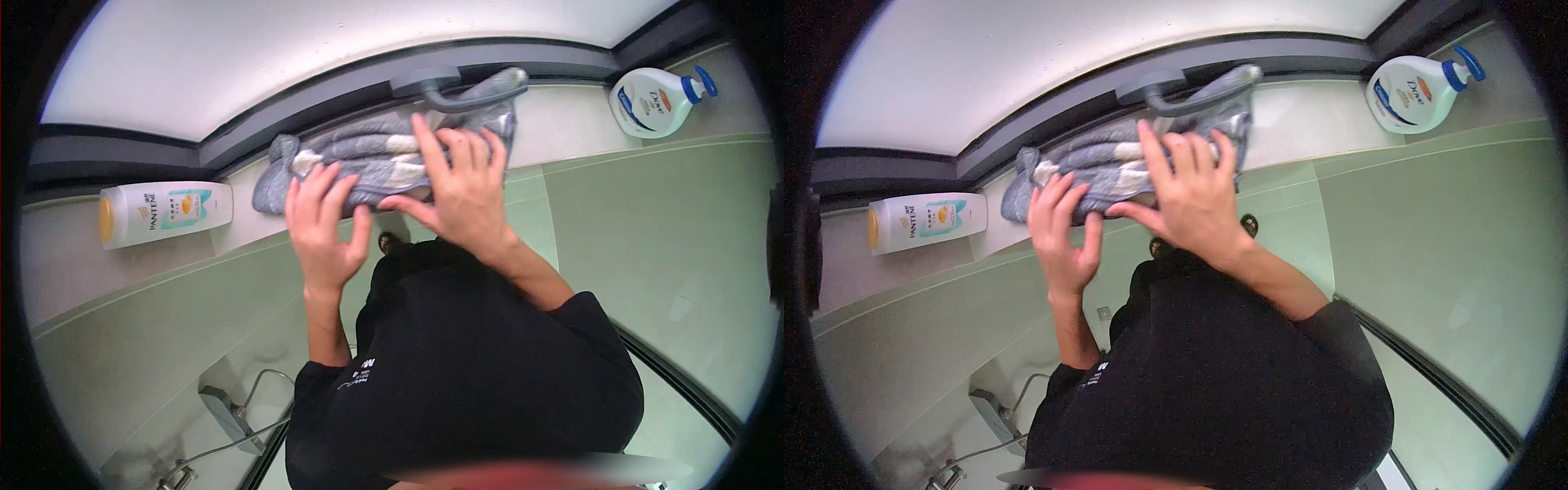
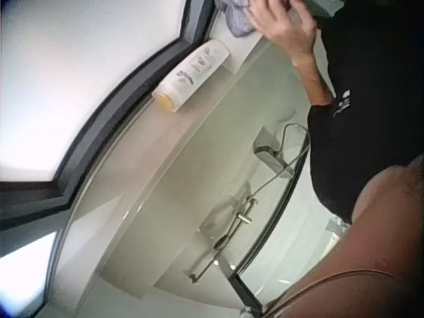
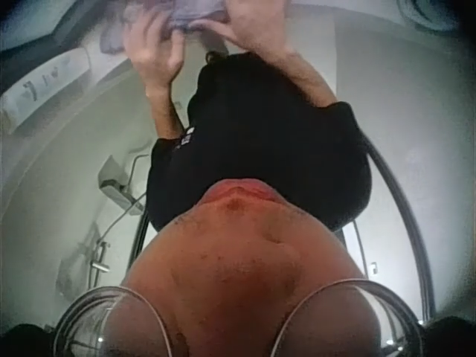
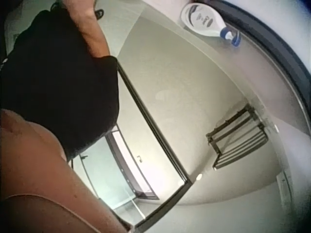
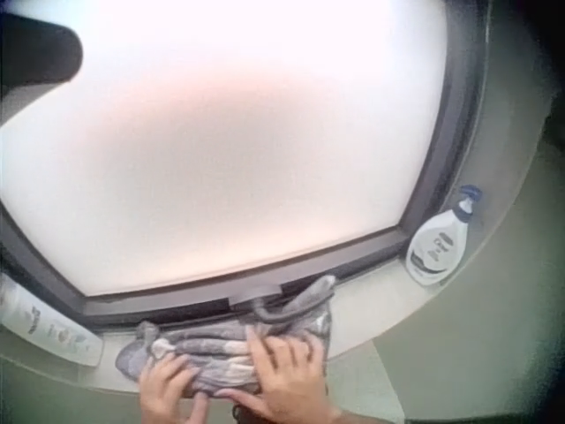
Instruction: Cleaning various surfaces in a bathroom including a sink, wall, and glass door.
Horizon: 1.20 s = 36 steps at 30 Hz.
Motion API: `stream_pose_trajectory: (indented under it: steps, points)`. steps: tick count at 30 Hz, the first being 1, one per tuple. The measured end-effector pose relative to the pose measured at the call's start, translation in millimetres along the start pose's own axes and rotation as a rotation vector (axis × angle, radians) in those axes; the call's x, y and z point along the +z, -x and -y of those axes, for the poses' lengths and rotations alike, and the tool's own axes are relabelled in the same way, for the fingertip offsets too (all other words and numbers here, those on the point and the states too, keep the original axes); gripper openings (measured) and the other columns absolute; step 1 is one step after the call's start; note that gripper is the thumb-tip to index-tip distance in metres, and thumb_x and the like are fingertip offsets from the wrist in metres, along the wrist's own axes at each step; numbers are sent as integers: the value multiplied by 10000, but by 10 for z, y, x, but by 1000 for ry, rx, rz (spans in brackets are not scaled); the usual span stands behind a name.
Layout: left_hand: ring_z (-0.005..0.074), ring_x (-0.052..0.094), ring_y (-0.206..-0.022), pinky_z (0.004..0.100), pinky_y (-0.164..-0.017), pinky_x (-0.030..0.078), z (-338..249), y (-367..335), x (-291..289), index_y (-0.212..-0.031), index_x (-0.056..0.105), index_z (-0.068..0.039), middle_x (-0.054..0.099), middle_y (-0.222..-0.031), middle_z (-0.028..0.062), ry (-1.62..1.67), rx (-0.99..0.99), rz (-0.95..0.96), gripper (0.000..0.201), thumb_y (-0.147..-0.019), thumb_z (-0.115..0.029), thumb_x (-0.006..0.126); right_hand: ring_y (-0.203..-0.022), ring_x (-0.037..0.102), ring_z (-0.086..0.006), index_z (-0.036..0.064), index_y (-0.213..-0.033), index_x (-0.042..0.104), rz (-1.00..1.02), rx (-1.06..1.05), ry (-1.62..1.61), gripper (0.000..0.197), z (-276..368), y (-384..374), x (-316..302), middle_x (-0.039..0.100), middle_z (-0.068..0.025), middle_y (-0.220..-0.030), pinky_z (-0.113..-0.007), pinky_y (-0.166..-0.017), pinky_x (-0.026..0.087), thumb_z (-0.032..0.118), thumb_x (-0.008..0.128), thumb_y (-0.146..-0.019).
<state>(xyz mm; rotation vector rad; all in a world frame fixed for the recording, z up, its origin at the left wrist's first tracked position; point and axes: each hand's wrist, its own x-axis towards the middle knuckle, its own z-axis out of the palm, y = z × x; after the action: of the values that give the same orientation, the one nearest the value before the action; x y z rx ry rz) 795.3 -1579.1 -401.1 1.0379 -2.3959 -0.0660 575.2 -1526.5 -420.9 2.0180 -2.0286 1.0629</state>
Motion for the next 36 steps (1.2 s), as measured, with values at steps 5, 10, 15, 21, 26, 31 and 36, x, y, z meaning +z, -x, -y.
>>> stream_pose_trajectory:
  steps: [5, 10, 15, 21, 26, 31, 36]
  points:
    - [444, 491, -1392, 571, -1163, 364, 185, 119, -109, -1419, 617, -53, 535, -1497, 216, -94, -123, -161, 691, -813, -329, 801, -1172, 547, -330, 24, -1379, 617, -63, -15, -68, 1023, 151, -120, 109, 559, -134, -1229, -596, -1122, 352, 760, 798, -692]
    - [417, 448, -1462, 573, -1223, 291, 21, -77, -9, -1498, 567, -62, 522, -1548, 191, -247, -100, -19, 744, -865, -421, 725, -1239, 559, -401, 2, -1283, 639, -44, 1, -66, 969, -89, -140, -28, 594, -182, -1256, -584, -1132, 377, 730, 837, -674]
    - [416, 441, -1471, 588, -1230, 274, -371, -321, 243, -1497, 564, -60, 530, -1543, 187, -209, -115, 33, 750, -870, -435, 732, -1241, 551, -406, -24, -1308, 608, -25, 127, -59, 1017, -610, -92, -235, 595, -193, -1278, -537, -1133, 394, 678, 890, -629]
    - [441, 459, -1437, 610, -1206, 292, -945, -638, 665, -1433, 606, -44, 542, -1501, 210, -200, -97, 64, 791, -831, -517, 805, -1448, 386, -503, -36, -1383, 519, -101, 240, 110, 1111, -1237, -25, -574, 465, -301, -1498, -588, -1188, 333, 651, 914, -604]
    - [444, 476, -1405, 611, -1191, 308, -1094, -759, 778, -1405, 614, -34, 554, -1459, 216, -158, -142, 47, 773, -837, -517, 817, -1449, 404, -517, -95, -1434, 456, 3, 277, 174, 1205, -1373, 2, -581, 431, -368, -1534, -597, -1208, 306, 678, 893, -620]
    - [450, 480, -1395, 598, -1182, 327, -849, -573, 594, -1417, 603, -36, 550, -1467, 212, -127, -165, 10, 800, -830, -528, 832, -1393, 473, -514, -215, -1450, 398, 51, 222, 295, 1314, -1168, -55, -457, 482, -401, -1476, -564, -1206, 312, 727, 841, -648]
    - [448, 492, -1385, 555, -1179, 343, -306, -265, 76, -1414, 601, -54, 560, -1468, 213, -153, -237, -19, 801, -866, -613, 771, -1420, 457, -462, -141, -1481, 427, 78, 146, 151, 1301, -459, -145, -206, 502, -329, -1485, -543, -1151, 341, 750, 845, -629]
